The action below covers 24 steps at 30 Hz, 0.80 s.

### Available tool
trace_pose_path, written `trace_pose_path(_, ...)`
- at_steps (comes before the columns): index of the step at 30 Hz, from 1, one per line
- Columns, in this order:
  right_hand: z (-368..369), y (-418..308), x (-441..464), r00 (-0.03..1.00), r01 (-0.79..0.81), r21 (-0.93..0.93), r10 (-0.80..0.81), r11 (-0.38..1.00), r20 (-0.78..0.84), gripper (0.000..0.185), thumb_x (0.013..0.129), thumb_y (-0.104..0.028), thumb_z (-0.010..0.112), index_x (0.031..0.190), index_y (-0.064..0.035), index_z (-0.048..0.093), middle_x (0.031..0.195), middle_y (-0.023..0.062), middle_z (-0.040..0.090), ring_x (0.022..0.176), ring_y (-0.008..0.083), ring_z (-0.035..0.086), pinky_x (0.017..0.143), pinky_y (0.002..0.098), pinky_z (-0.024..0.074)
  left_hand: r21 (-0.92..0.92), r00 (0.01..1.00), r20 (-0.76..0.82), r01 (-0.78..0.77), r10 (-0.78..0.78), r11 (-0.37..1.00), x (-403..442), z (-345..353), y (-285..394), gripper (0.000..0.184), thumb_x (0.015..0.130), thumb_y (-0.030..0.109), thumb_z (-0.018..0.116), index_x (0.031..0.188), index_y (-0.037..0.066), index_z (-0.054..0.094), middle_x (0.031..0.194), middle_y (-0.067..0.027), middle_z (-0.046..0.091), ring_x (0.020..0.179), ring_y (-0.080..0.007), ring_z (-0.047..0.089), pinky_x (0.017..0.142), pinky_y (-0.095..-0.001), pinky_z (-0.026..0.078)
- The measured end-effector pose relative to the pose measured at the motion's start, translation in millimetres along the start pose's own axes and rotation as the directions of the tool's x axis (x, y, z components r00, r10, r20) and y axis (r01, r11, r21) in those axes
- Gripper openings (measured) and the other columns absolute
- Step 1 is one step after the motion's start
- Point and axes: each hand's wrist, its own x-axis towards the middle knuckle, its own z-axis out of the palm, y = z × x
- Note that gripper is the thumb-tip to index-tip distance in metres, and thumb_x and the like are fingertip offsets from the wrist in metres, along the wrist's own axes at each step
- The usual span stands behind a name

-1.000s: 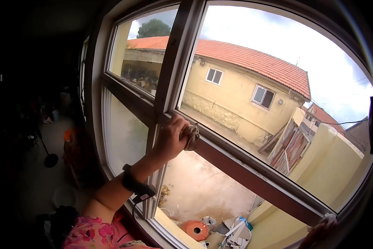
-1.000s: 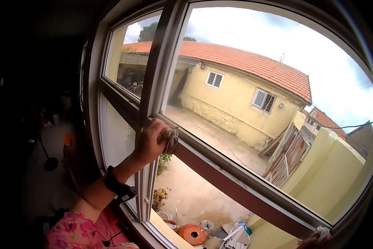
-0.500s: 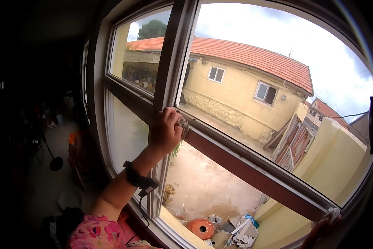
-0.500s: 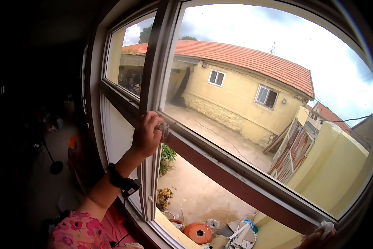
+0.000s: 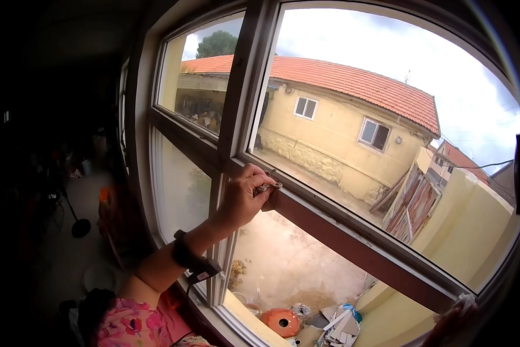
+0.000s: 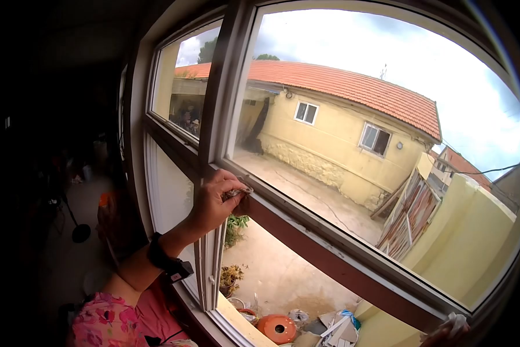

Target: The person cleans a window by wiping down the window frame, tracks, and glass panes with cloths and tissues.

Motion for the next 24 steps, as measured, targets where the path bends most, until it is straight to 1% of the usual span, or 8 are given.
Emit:
trace_pose_path(6, -4.5, -28.4, 6.1, 0.999, -0.042, 0.032, 0.042, 0.999, 0.026, 0.059, 0.094, -0.05, 0.038, 0.119, 0.0035, 0.046, 0.11, 0.0219, 0.053, 0.101, 0.0369, 0.054, 0.086, 0.0433, 0.0425, 0.126, 0.993, -0.1, 0.08, -0.068, 0.989, 6.5, -16.0, -32.0, 0.014, 0.075, -0.002, 0.069, 0.089, 0.003, 0.067, 0.09, -0.008, 0.058, 0.081, -0.0206, 0.061, 0.068, -0.0281, 0.048)
trace_pose_path(9, -0.2, -23.1, 2.8, 0.999, -0.042, -0.02, 0.042, 0.999, 0.012, 0.059, 0.094, -0.049, 0.038, 0.119, 0.0034, 0.046, 0.11, 0.0216, 0.053, 0.101, 0.0363, 0.054, 0.086, 0.0428, 0.0427, 0.014, 1.0, 0.0, -0.021, 0.021, 1.0, 1.8, -5.5, -10.4, 0.018, 0.075, -0.004, 0.067, 0.091, 0.003, 0.065, 0.091, -0.0084, 0.059, 0.082, -0.0228, 0.061, 0.07, -0.0295, 0.049)
trace_pose_path(12, 0.6, -23.8, 5.9, 1.0, -0.004, 0.031, 0.003, 1.0, 0.01, 0.057, 0.094, -0.048, 0.037, 0.118, 0.003, 0.047, 0.11, 0.021, 0.053, 0.101, 0.0358, 0.054, 0.085, 0.0419, 0.0429, 0.095, 0.996, -0.018, -0.09, 0.092, 0.991, 2.8, -3.4, -4.8, 0.017, 0.074, -0.005, 0.067, 0.09, 0.002, 0.065, 0.091, -0.0084, 0.059, 0.083, -0.0234, 0.062, 0.07, -0.0299, 0.049)
trace_pose_path(15, -1.5, -30.7, 7.0, 1.0, -0.018, 0.056, 0.016, 0.998, 0.023, 0.057, 0.093, -0.048, 0.037, 0.117, 0.0031, 0.048, 0.109, 0.0202, 0.053, 0.1, 0.035, 0.054, 0.085, 0.0412, 0.0431, 0.085, 0.997, -0.002, -0.071, 0.072, 0.994, 7.1, -10.5, -23.2, 0.015, 0.075, -0.003, 0.066, 0.09, 0.001, 0.065, 0.09, -0.009, 0.059, 0.082, -0.0237, 0.061, 0.07, -0.0302, 0.048)
trace_pose_path(17, -2.7, -42.4, 10.6, 0.999, -0.034, 0.071, 0.032, 0.997, 0.019, 0.058, 0.093, -0.049, 0.037, 0.116, 0.0032, 0.048, 0.108, 0.0198, 0.053, 0.099, 0.0346, 0.054, 0.085, 0.0408, 0.0432, 0.198, 0.997, -0.072, 0.045, -0.031, 0.979, 13.5, -21.2, -41.5, 0.013, 0.076, -0.001, 0.066, 0.089, 0.0, 0.065, 0.088, -0.0093, 0.058, 0.08, -0.0232, 0.061, 0.069, -0.0301, 0.048)
trace_pose_path(19, -1.2, -47.6, 8.4, 0.998, -0.057, 0.085, 0.057, 0.995, 0.002, 0.058, 0.093, -0.049, 0.037, 0.116, 0.0033, 0.048, 0.107, 0.0194, 0.053, 0.098, 0.0343, 0.054, 0.084, 0.0404, 0.0433, 0.196, 0.996, -0.047, 0.084, -0.076, 0.977, 17.8, -23.0, -35.2, 0.011, 0.078, 0.001, 0.066, 0.088, 0.0, 0.065, 0.088, -0.0088, 0.058, 0.08, -0.0212, 0.06, 0.07, -0.0296, 0.047)
trace_pose_path(22, 2.1, -43.6, 10.0, 0.999, -0.038, 0.153, 0.034, 0.988, 0.033, 0.058, 0.093, -0.049, 0.038, 0.114, 0.0034, 0.048, 0.105, 0.0186, 0.052, 0.097, 0.0335, 0.055, 0.082, 0.0395, 0.044, 0.007, 0.981, 0.139, 0.137, -0.136, 0.991, 17.3, -12.6, -8.0, 0.01, 0.078, 0.003, 0.068, 0.088, 0.0, 0.066, 0.087, -0.0072, 0.058, 0.083, -0.0184, 0.059, 0.074, -0.0276, 0.046)
trace_pose_path(24, 1.8, -41.9, 8.7, 1.0, -0.016, 0.137, 0.014, 0.99, 0.015, 0.056, 0.092, -0.047, 0.038, 0.112, 0.0034, 0.049, 0.103, 0.0181, 0.052, 0.095, 0.033, 0.055, 0.081, 0.0388, 0.0446, -0.014, 0.973, 0.205, 0.113, -0.108, 0.994, 20.4, -7.0, -2.1, 0.013, 0.077, 0.006, 0.07, 0.088, 0.001, 0.066, 0.088, -0.0083, 0.059, 0.083, -0.0201, 0.06, 0.075, -0.0287, 0.047)
